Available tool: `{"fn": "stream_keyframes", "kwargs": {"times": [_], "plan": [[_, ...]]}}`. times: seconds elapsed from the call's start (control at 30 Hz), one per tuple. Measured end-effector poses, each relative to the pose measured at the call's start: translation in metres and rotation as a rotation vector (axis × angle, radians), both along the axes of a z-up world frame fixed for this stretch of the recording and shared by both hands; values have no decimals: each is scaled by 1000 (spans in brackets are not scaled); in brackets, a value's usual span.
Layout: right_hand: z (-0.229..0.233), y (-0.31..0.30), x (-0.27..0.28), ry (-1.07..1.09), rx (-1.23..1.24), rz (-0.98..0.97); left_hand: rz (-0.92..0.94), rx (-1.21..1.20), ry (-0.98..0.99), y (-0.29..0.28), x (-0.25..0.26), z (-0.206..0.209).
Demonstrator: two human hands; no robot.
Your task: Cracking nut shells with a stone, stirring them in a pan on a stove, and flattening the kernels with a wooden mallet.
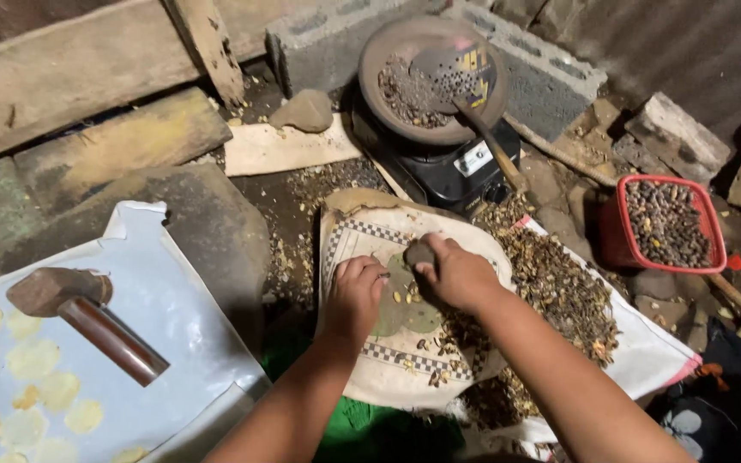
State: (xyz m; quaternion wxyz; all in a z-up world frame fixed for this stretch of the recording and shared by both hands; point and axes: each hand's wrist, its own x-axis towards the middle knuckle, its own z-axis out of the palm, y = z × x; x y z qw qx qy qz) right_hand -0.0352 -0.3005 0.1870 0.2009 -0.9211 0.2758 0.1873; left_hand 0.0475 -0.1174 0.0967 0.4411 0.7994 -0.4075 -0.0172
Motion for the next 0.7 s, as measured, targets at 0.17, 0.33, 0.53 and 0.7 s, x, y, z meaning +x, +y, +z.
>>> {"fn": "stream_keyframes", "kwargs": {"times": [0.17, 0.33, 0.53, 0.7], "plan": [[17, 10, -7, 23, -184, 262, 80, 53, 91, -4, -10, 6], [17, 9, 0, -88, -156, 251, 81, 26, 78, -4, -4, -3], [4, 13, -23, -14, -76, 121, 57, 85, 73, -14, -7, 6], [14, 36, -30, -250, -96, -15, 60, 93, 1, -4, -16, 30]]}}
